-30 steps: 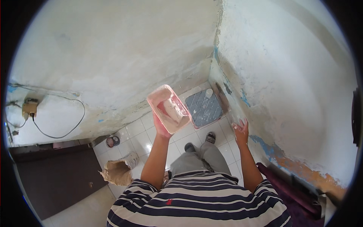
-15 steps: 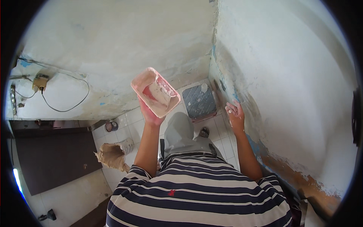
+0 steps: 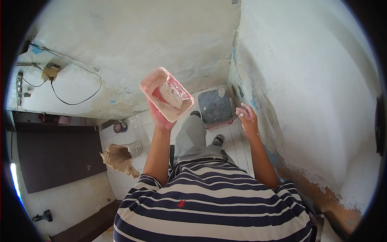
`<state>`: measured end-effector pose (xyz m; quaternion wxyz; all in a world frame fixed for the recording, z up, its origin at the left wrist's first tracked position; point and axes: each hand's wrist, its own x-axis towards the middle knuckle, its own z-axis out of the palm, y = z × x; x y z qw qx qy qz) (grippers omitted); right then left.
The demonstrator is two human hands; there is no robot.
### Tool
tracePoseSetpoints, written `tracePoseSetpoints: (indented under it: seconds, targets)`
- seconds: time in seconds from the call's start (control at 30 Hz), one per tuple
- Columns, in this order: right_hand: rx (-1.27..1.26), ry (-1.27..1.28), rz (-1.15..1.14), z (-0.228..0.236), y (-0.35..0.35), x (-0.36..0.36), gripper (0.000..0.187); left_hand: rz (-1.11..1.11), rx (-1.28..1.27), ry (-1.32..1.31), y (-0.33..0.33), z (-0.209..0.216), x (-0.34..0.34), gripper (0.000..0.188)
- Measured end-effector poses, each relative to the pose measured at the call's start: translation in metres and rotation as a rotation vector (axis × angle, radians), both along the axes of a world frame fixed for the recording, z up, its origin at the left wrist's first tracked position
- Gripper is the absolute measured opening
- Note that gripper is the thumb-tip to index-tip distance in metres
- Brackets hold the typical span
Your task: The person applies putty from a container to a wall surface and corner using a putty knife.
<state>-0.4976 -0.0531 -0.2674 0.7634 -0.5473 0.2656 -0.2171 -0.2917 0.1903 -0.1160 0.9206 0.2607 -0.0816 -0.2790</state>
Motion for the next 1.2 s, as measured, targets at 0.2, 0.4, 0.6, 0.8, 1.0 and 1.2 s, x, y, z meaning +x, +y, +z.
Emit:
tracePoseSetpoints:
  seconds: [0.2, 0.4, 0.6, 0.8, 1.0, 1.2]
  targets:
    - [0.024, -0.007, 0.043, -0.011, 0.000, -0.007, 0.049, 0.032, 0.003, 0.025, 0.007, -0.008, -0.001, 0.060]
    - [-0.027, 0.039, 0.083, -0.003, -0.001, 0.001, 0.052, 0.008, -0.003, 0.049, 0.003, -0.010, -0.001, 0.060]
    - [-0.047, 0.011, 0.048, 0.021, 0.009, 0.009, 0.049, -0.049, -0.042, 0.035, -0.005, 0.001, 0.002, 0.061]
    - [-0.117, -0.077, 0.067, 0.087, 0.041, 0.026, 0.045, -0.136, -0.103, 0.072, -0.003, 0.029, -0.011, 0.062]
    - [-0.225, -0.197, 0.062, 0.183, 0.076, 0.060, 0.045, -0.182, -0.127, 0.093, 0.005, 0.055, -0.010, 0.063]
    - [-0.418, -0.185, 0.023, 0.229, 0.106, 0.084, 0.043, -0.194, -0.163, 0.050, 0.012, 0.047, -0.001, 0.065]
